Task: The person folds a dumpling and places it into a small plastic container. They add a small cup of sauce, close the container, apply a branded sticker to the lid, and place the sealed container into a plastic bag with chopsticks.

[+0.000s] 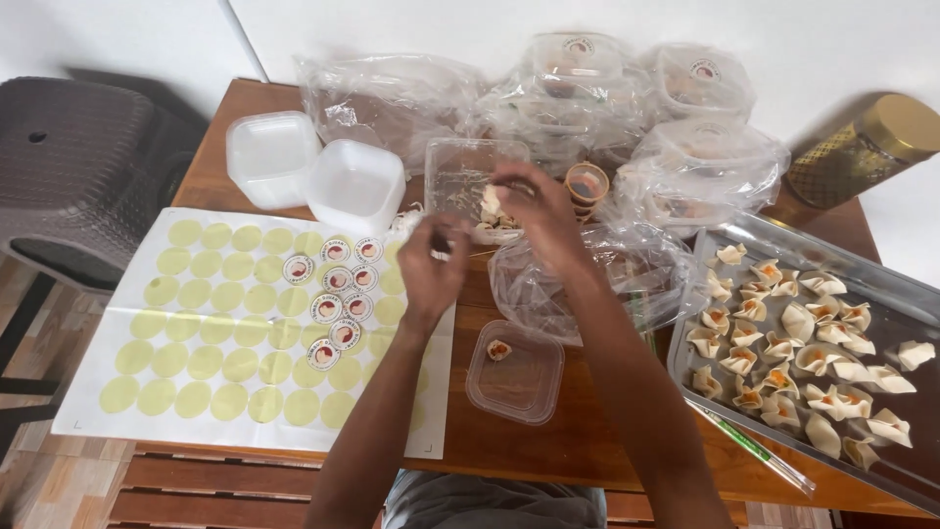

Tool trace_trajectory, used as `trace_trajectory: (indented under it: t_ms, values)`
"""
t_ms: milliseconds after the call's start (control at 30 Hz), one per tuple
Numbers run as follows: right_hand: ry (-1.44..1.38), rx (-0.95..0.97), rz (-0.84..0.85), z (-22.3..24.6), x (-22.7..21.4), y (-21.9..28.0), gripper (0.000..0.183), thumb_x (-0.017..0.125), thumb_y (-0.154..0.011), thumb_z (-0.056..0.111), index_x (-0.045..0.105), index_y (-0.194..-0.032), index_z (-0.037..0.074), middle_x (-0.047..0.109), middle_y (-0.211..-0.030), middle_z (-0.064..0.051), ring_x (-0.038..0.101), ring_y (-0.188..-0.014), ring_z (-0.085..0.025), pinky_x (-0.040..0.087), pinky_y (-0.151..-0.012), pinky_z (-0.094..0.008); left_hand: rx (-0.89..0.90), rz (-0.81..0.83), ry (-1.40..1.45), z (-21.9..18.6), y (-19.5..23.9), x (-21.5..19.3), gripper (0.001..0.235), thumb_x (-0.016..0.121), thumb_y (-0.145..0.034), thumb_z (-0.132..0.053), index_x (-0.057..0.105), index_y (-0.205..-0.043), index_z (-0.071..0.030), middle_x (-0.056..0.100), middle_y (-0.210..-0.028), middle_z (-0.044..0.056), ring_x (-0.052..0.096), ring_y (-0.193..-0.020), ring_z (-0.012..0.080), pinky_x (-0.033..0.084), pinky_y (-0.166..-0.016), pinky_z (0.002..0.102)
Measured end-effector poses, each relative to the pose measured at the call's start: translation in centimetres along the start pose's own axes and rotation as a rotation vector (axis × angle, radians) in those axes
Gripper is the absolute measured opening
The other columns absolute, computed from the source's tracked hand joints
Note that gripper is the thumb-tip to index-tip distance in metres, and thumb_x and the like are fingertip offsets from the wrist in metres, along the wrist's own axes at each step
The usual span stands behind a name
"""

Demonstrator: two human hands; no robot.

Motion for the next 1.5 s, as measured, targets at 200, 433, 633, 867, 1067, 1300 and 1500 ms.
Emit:
trace_trajectory:
  t_ms: [200,433,633,867,1067,1300,1500]
  values:
    - [-0.309,-0.031,-0.142,-2.0,-2.1,7.0,0.025,0.060,-0.100,0.004,0.059,-0.124,-0.002,0.054,-0.114,-0.013,0.065,-0.103,-0.022,0.056,-0.092,-0.029,-0.071,0.203,0.344,-3.0,2.8,2.4,0.018,0.084,-0.087,-0.012,0.074,-0.099,-0.004,0.076,-0.076,0.010,0.073,-0.066,0.0206,0.060,-0.065,0.034]
    - [-0.173,-0.159,-0.229,-3.5,-5.2,10.7,0.027,0.065,-0.098,0.003,0.057,-0.120,-0.010,0.065,-0.116,-0.019,0.068,-0.107,-0.024,0.061,-0.094,-0.033,-0.025,0.271,0.482,-4.0,3.2,3.0,0.016,0.081,-0.086,-0.001,0.074,-0.101,-0.001,0.076,-0.087,0.013,0.075,-0.078,0.0215,0.060,-0.070,0.033]
    - [-0.005,-0.193,-0.175,-1.5,-5.2,12.3,0.031,0.071,-0.093,-0.003,0.062,-0.121,-0.012,0.070,-0.117,-0.024,0.071,-0.108,-0.028,0.061,-0.090,-0.035,-0.088,0.328,0.579,-3.4,4.0,3.8,0.022,0.082,-0.082,0.005,0.072,-0.101,0.005,0.077,-0.100,0.019,0.076,-0.092,0.0261,0.062,-0.077,0.034]
    - [0.016,-0.192,-0.209,-0.9,-5.6,12.4,0.027,0.074,-0.092,0.000,0.064,-0.114,-0.012,0.069,-0.113,-0.023,0.070,-0.105,-0.026,0.060,-0.090,-0.037,-0.058,0.409,0.621,-5.2,2.8,3.6,0.018,0.081,-0.083,0.004,0.075,-0.100,0.002,0.077,-0.100,0.018,0.076,-0.093,0.0273,0.063,-0.077,0.038]
    - [0.073,-0.252,-0.174,0.8,-4.6,12.2,0.022,0.071,-0.095,0.001,0.065,-0.114,-0.008,0.065,-0.117,-0.021,0.067,-0.109,-0.026,0.057,-0.092,-0.037,-0.122,0.434,0.683,-4.5,3.2,3.9,0.014,0.077,-0.087,0.003,0.075,-0.101,0.003,0.075,-0.098,0.019,0.075,-0.092,0.0262,0.063,-0.078,0.039]
    - [-0.010,-0.225,-0.172,-1.6,-5.5,12.5,0.026,0.070,-0.094,-0.002,0.060,-0.117,-0.009,0.064,-0.115,-0.021,0.068,-0.105,-0.025,0.057,-0.089,-0.033,-0.238,0.481,0.767,-3.6,3.5,3.8,0.025,0.079,-0.087,0.001,0.072,-0.110,0.006,0.075,-0.100,0.018,0.073,-0.094,0.0227,0.062,-0.083,0.038]
    - [0.021,-0.253,-0.164,-0.6,-4.9,12.4,0.016,0.069,-0.095,-0.003,0.060,-0.108,-0.008,0.065,-0.116,-0.025,0.069,-0.105,-0.026,0.057,-0.088,-0.034,-0.218,0.473,0.714,-3.9,3.2,3.8,0.019,0.080,-0.088,-0.001,0.075,-0.105,0.003,0.073,-0.100,0.017,0.071,-0.095,0.0219,0.060,-0.082,0.034]
Point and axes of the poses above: each hand's wrist, its own y-axis away from the middle knuckle, its own x-axis out of the palm, z = x × y, the point moved 4 cm from there along -y, towards the middle knuckle
